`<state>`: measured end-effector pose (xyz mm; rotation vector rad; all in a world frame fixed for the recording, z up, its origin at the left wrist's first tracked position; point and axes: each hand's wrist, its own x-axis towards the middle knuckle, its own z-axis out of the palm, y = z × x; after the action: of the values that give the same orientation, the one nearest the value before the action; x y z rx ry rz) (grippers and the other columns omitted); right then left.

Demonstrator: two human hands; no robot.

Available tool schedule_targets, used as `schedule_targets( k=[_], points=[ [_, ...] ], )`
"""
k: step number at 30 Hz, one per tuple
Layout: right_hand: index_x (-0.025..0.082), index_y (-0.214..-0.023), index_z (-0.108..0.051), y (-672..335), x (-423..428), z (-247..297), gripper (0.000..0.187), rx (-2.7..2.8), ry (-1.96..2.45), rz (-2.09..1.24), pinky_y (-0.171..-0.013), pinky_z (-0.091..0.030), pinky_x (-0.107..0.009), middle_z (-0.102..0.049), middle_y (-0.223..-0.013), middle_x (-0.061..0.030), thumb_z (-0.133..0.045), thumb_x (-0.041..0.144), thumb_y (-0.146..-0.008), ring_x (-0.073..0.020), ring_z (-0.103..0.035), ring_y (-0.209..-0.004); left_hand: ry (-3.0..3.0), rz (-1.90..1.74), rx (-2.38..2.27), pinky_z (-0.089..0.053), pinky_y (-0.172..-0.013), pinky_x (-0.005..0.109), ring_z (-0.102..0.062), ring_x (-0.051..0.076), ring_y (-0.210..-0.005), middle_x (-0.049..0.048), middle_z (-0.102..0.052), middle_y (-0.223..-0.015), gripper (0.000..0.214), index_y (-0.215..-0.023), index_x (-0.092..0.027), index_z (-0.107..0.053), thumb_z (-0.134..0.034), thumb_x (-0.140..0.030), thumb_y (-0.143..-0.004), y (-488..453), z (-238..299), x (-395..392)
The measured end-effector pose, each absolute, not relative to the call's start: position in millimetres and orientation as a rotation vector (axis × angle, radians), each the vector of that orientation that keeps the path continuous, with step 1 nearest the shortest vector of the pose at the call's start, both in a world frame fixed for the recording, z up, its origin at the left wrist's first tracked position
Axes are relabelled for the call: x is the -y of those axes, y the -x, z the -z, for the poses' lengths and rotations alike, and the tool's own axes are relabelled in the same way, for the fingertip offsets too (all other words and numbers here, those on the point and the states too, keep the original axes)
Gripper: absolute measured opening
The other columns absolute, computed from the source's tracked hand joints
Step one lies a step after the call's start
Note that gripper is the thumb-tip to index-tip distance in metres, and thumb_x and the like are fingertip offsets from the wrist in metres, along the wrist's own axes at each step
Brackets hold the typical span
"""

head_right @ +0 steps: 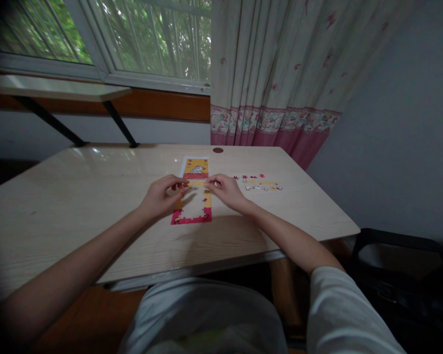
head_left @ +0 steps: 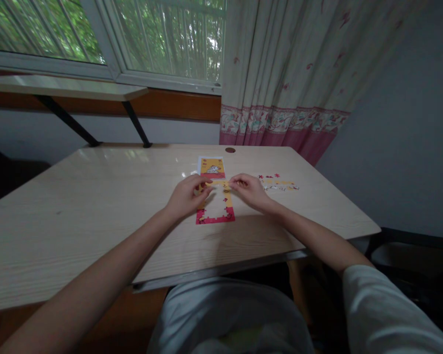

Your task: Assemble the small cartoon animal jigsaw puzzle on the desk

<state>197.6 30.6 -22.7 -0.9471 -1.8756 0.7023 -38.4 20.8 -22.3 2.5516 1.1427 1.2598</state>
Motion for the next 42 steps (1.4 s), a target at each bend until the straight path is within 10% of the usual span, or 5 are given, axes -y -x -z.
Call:
schedule_targets(
  k=[9, 22, 42],
  points=[
    [0.020, -0.086, -0.069, -212, -28, 12, 0.034, 2.087, 0.876, 0.182, -0.077, -0.036, -0.035, -0.072, -0.085, -0.0071, -0.046, 0.042, -0.098, -0.0185, -0.060, -0.079, -2.526, -1.228, -1.213, -0.045, -0.064, 0.028, -0.056, 0.015, -0.068, 0.0036, -0.065, -0.079, 0.023, -0.097, -0.017, -0.067, -0.055, -0.035, -0.089, 41, 21, -23],
    [0.020, -0.089, -0.070, -213, -34, 16, 0.029, 2.139, 0.956, 0.165, -0.077, -0.034, -0.034, -0.073, -0.086, -0.0068, -0.049, 0.038, -0.097, -0.0186, -0.061, -0.081, -2.662, -0.892, -1.200, -0.048, -0.086, 0.046, -0.059, 0.026, -0.092, 0.0118, -0.066, -0.096, 0.031, -0.099, -0.017, -0.070, -0.044, -0.032, -0.090, 61, 40, -56],
    [0.018, -0.089, -0.073, -203, -52, 25, 0.015, 2.362, 1.154, -0.050, -0.075, -0.036, -0.029, -0.074, -0.090, -0.0068, -0.061, 0.027, -0.090, -0.0171, -0.063, -0.084, -2.767, -0.748, -1.217, -0.048, -0.085, 0.045, -0.058, 0.026, -0.094, 0.0128, -0.064, -0.103, 0.033, -0.109, -0.019, -0.069, -0.041, -0.027, -0.092, 61, 52, -63]
  ],
)
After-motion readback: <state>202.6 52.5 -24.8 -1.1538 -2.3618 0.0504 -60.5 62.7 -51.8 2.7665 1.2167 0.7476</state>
